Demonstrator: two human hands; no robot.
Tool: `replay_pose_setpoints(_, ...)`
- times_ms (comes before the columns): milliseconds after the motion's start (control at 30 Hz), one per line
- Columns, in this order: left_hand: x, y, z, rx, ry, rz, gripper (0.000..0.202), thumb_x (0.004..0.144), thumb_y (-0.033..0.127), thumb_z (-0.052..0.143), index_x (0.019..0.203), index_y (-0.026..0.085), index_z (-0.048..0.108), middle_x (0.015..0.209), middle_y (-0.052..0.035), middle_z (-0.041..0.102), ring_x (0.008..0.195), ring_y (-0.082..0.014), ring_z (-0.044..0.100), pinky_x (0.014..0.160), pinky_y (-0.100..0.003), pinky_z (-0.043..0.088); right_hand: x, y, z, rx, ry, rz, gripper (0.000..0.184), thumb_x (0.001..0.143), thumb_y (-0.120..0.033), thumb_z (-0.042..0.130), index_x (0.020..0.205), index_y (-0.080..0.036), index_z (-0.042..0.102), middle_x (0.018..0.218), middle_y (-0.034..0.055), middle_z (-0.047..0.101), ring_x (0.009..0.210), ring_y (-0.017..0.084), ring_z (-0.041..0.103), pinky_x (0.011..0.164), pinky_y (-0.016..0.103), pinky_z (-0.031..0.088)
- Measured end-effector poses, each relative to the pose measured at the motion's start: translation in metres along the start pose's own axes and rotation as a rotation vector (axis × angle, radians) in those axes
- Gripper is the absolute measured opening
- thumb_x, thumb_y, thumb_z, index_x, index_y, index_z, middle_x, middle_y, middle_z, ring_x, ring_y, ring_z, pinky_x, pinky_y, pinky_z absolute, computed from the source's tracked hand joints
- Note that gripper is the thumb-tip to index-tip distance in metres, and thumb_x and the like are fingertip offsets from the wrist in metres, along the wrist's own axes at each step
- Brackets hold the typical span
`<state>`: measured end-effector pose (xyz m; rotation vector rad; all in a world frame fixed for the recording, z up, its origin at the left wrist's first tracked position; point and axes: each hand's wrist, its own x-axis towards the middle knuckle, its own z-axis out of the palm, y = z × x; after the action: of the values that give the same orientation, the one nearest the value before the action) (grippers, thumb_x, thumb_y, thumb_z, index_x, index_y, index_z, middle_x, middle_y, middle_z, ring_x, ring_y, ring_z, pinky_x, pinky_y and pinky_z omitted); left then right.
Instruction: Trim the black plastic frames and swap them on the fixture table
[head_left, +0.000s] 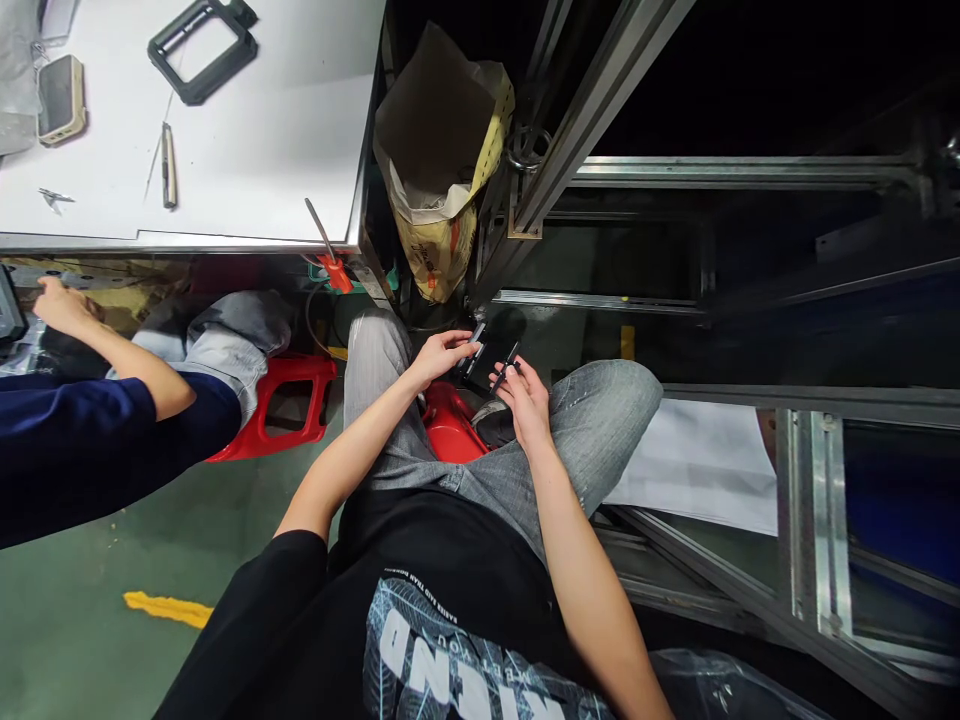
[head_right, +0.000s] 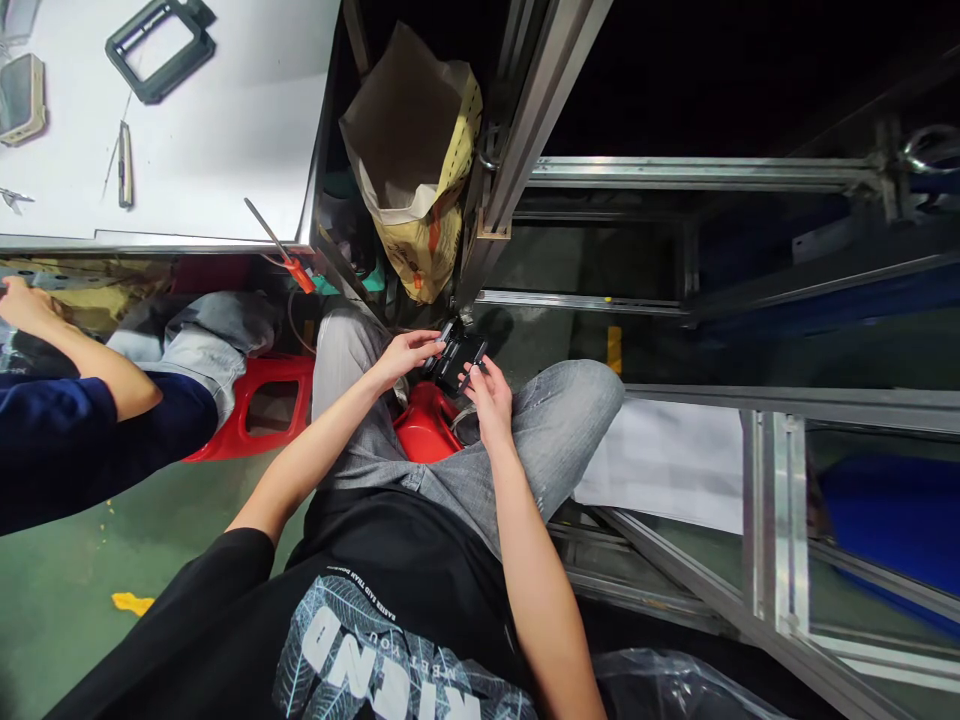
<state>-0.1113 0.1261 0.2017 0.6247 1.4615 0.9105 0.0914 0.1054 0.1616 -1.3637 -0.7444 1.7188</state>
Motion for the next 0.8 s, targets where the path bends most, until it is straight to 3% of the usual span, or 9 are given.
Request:
replay_pose_setpoints(300, 0.0003, -0.0003, 0.0001, 0.007, -0.021, -0.019, 0.051, 0.081, 0.041, 0.089, 0.122, 0.013, 0.077, 0.1, -0.0092, 0.08, 0.091, -0.0193, 0.07, 0.083, -0.032, 0.049, -0.0021, 0.0, 0.002, -0.019, -0.024, 0.003, 0.08, 0.072, -0.067, 0.091, 0.136, -0.028, 0.064, 0.124, 0.0068, 0.077, 0.11, 0.024, 0.076, 0.103, 0.044, 0.062)
replay_pose_setpoints(800, -0.0003, -0.0006, -0.0007, 0.019, -0.026, -0.012, 0.054, 0.08, 0.04, 0.088, 0.126, 0.013, 0.076, 0.114, -0.0109, 0.079, 0.096, -0.0188, 0.069, 0.077, -0.029, 0.045, -0.004, -0.0014, 0.0031, -0.032, -0.038, 0.015, 0.081, 0.072, -0.066, 0.092, 0.136, -0.027, 0.063, 0.123, 0.0076, 0.077, 0.105, 0.024, 0.077, 0.102, 0.045, 0.063)
